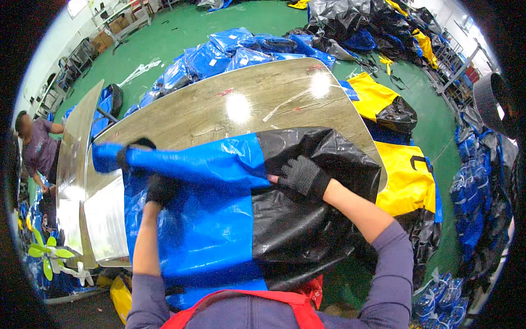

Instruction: The person folds blue, black, and yellow soft goods and places each into clear plastic bags on a workbench. The person handles items one at a time, folds them compactly, and seals them in bags.

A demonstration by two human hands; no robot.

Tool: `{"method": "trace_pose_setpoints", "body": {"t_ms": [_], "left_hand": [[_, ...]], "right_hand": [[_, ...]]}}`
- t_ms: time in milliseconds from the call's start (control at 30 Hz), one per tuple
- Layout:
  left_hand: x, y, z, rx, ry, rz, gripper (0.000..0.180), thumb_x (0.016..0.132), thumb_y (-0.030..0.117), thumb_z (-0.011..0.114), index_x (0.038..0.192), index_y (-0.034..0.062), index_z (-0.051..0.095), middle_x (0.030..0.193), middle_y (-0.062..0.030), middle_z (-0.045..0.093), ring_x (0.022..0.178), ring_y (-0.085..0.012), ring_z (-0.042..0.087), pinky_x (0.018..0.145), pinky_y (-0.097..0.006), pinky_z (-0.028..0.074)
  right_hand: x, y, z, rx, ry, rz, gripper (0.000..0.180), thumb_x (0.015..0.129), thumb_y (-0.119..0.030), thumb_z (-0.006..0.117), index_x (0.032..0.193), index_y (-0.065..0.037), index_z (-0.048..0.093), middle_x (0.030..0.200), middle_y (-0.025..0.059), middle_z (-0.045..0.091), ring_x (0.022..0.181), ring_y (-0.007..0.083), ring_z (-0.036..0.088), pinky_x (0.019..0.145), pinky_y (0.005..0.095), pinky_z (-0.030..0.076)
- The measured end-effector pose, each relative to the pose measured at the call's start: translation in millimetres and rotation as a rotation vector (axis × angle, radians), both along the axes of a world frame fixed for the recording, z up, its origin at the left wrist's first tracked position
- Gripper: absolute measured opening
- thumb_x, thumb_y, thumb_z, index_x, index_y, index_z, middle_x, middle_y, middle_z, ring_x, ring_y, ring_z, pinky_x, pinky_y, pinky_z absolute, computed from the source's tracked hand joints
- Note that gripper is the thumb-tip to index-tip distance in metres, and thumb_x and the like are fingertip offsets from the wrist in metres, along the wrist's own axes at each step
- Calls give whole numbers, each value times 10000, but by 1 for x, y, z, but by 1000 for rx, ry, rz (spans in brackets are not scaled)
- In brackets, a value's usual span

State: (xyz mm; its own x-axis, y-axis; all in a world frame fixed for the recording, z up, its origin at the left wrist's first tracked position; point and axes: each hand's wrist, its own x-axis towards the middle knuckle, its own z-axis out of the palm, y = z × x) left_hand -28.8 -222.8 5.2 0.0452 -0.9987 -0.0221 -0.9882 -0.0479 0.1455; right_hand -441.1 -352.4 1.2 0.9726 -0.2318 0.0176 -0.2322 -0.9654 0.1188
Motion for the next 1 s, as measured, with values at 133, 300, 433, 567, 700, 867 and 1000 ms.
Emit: {"method": "trace_pose_setpoints", "body": {"t_ms": [133, 300, 433, 567, 700, 867, 1000], "left_hand": [[15, 39, 100, -706, 84, 554, 378, 867, 297, 618, 1128, 23, 624, 1069, -206, 641, 1003, -350, 616, 905, -422, 458], [-16, -18, 156, -114, -380, 22, 420, 893, 456, 546, 936, 57, 671, 828, -170, 660, 714, -354, 618, 667, -425, 469], [-3, 15, 94, 190, -513, -17, 659, 809, 567, 576, 1272, 100, 534, 1286, -157, 531, 1218, -320, 475, 1027, -515, 308], [10, 71, 36, 237, -316, 112, 852, 825, 533, 572, 1485, 95, 257, 1508, -162, 293, 1409, -318, 259, 1126, -495, 218], [19, 49, 56, 578, 30, 194, 654, 863, 487, 529, 1375, 87, 458, 1383, -201, 468, 1234, -391, 480, 1028, -472, 381], [-42, -35, 62, -328, -164, -370, 720, 815, 548, 585, 1416, 193, 411, 1403, -163, 462, 1308, -350, 417, 1095, -509, 283], [-49, -34, 8, -51, -160, -429, 835, 798, 667, 522, 1439, 158, 359, 1489, -174, 336, 1404, -361, 251, 1122, -626, 34]], "right_hand": [[12, 5, 11, 12, 174, -92, 359, 883, -255, 515, 1238, -283, 562, 910, 104, 633, 822, 275, 620, 669, 437, 456], [47, -11, 115, 497, 271, -179, 468, 769, -357, 613, 1202, -180, 601, 965, 137, 686, 925, 305, 649, 782, 398, 510], [3, -12, 121, 112, 24, -586, 729, 718, -547, 644, 1329, -187, 471, 1303, 193, 509, 1227, 379, 464, 1012, 551, 330], [-50, 20, 31, 88, 122, -562, 959, 699, -676, 623, 1478, -231, 283, 1551, 147, 197, 1429, 413, 113, 1082, 681, 83], [-63, 26, -4, 189, 42, -493, 926, 722, -686, 601, 1468, -219, 314, 1556, 121, 199, 1448, 368, 75, 1100, 654, -17], [-42, 7, 42, 201, 160, -462, 860, 739, -688, 571, 1430, -204, 407, 1502, 146, 312, 1418, 366, 188, 1094, 632, 113], [-49, 3, 40, 47, -13, -716, 703, 856, -548, 521, 1454, -221, 344, 1437, 147, 408, 1359, 372, 306, 1050, 578, 260]]}}
